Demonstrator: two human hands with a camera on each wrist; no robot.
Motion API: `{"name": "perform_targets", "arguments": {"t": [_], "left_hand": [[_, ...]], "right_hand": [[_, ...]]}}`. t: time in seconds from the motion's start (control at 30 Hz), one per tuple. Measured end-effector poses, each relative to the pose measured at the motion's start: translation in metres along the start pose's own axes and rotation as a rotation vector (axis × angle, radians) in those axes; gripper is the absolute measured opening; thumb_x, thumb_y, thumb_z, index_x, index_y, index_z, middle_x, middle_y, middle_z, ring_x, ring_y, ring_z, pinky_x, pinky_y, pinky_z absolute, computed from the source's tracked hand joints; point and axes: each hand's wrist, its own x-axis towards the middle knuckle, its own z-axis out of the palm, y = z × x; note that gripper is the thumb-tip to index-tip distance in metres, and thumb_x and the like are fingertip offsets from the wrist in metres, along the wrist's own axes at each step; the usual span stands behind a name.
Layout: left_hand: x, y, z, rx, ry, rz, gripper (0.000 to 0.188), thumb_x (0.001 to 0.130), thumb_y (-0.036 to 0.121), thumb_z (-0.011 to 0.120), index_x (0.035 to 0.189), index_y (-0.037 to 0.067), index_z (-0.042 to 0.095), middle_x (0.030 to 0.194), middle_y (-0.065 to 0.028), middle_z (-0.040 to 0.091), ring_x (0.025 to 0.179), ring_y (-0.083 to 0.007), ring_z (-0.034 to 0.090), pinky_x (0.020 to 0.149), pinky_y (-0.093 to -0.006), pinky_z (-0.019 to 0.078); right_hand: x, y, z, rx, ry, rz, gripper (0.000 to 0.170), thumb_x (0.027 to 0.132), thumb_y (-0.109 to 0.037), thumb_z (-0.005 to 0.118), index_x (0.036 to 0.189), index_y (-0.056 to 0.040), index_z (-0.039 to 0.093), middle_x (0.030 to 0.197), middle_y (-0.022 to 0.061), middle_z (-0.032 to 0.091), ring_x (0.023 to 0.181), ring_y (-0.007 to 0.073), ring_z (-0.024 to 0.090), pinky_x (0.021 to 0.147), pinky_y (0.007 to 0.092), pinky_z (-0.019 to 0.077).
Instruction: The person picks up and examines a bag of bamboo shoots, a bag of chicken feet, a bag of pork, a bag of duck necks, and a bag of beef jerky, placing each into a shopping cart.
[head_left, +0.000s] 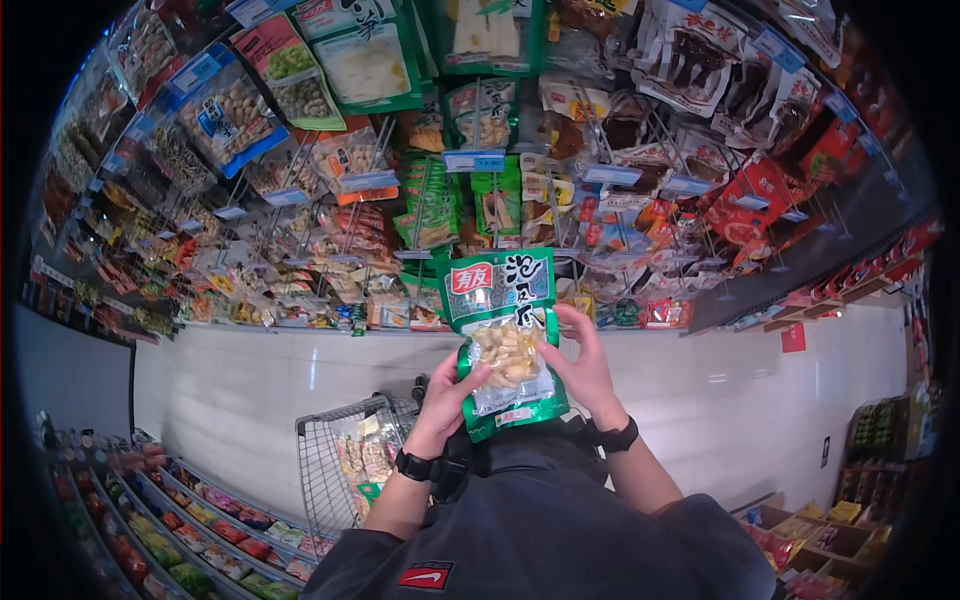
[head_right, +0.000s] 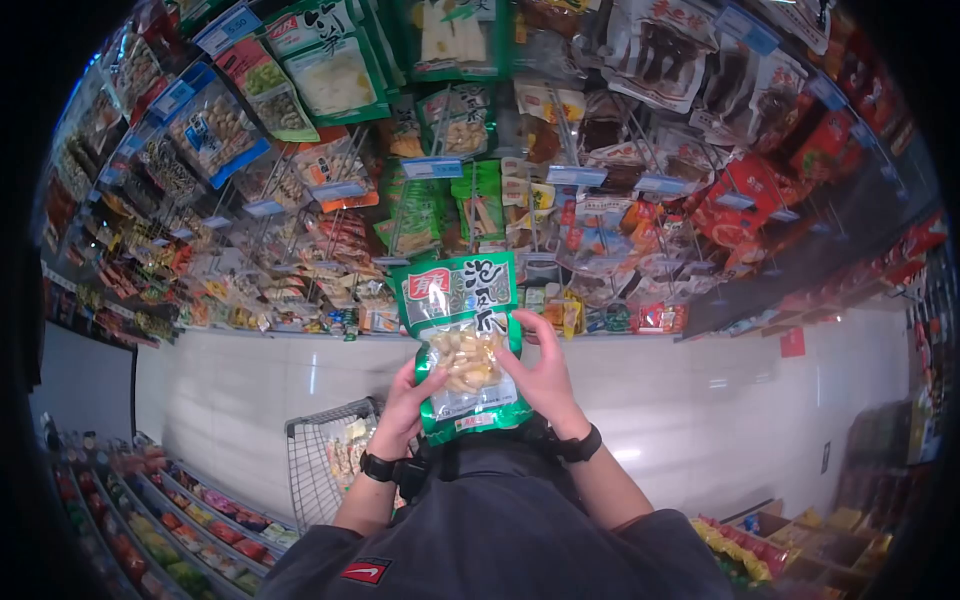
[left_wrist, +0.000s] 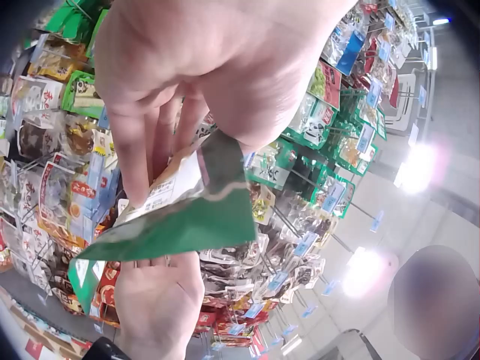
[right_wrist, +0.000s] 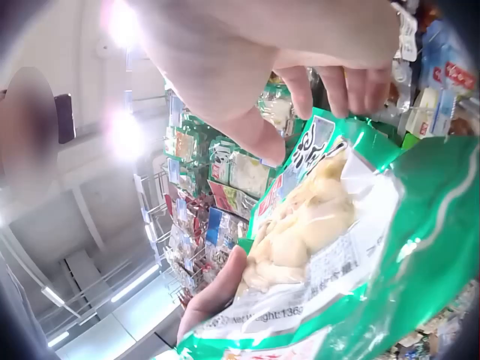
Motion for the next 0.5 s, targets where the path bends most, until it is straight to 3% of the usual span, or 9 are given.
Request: {"name": "perform_targets", "arguments": {"t": [0.1, 0.17, 0.2, 0.27, 0.37, 0.5], "left_hand": [[0.001, -0.001, -0.002, -0.003, 0.02, 0.049, 0.038, 0.094, 0.007, 0.061, 0.129, -0.001, 0.05, 0.122, -0.011, 0.061, 0.106, -0.0162, 0.062, 0.091, -0.031, 0.0519], [0.0, 0.003, -0.002, -0.069, 0.05, 0.038, 0.033, 0.093, 0.007, 0.063, 0.124, -0.002, 0.055, 0.117, -0.0113, 0.064, 0.102, -0.0157, 0.064, 0.088, -0.0309, 0.0535], [0.001, 0.002, -0.006, -0.07, 0.05, 0.036, 0.033, 0.093, 0.007, 0.063, 0.124, -0.002, 0.055, 0.117, -0.0113, 0.064, 0.102, -0.0157, 0.064, 0.088, -0.0309, 0.0535], [0.005, -0.001, -0.016, -0.061, 0.084, 0.0, 0.028, 0.092, 0.008, 0.064, 0.117, -0.003, 0.06, 0.109, -0.0108, 0.067, 0.095, -0.0145, 0.066, 0.082, -0.0296, 0.0553], [0.006, -0.001, -0.02, 0.008, 0.121, 0.007, 0.026, 0.091, 0.006, 0.066, 0.114, -0.003, 0.062, 0.104, -0.0102, 0.068, 0.089, -0.0131, 0.067, 0.078, -0.0278, 0.0559], [0.008, -0.005, -0.022, 0.127, 0.13, 0.032, 0.027, 0.089, 0.002, 0.067, 0.114, -0.003, 0.061, 0.104, -0.0095, 0.068, 0.089, -0.0117, 0.066, 0.078, -0.0259, 0.0553]], "right_hand": [[-0.001, 0.008, -0.002, -0.058, 0.064, 0.02, 0.059, 0.082, -0.01, 0.074, 0.133, -0.0052, 0.046, 0.13, 0.0103, 0.05, 0.116, 0.0176, 0.052, 0.095, 0.0313, 0.0434], [-0.004, 0.011, -0.001, 0.374, -0.008, 0.217, 0.053, 0.085, -0.007, 0.071, 0.133, -0.0039, 0.047, 0.124, 0.0104, 0.056, 0.11, 0.0132, 0.056, 0.09, 0.0279, 0.047], [-0.004, 0.013, -0.002, 0.373, -0.007, 0.218, 0.053, 0.085, -0.007, 0.071, 0.133, -0.0039, 0.047, 0.124, 0.0104, 0.056, 0.11, 0.0132, 0.056, 0.09, 0.0279, 0.047], [-0.004, 0.016, -0.006, 0.511, -0.243, 0.341, 0.045, 0.089, -0.004, 0.067, 0.13, -0.0017, 0.049, 0.113, 0.0088, 0.064, 0.1, 0.0102, 0.061, 0.085, 0.025, 0.0502], [-0.007, 0.018, -0.006, 0.516, -0.185, 0.385, 0.035, 0.09, -0.002, 0.064, 0.123, 0.0002, 0.053, 0.104, 0.0061, 0.068, 0.092, 0.0102, 0.064, 0.082, 0.0244, 0.0514], [-0.006, 0.022, -0.01, 0.533, -0.185, 0.381, 0.03, 0.09, -0.002, 0.064, 0.118, 0.0003, 0.056, 0.104, 0.0065, 0.068, 0.093, 0.01, 0.064, 0.082, 0.024, 0.051]]}}
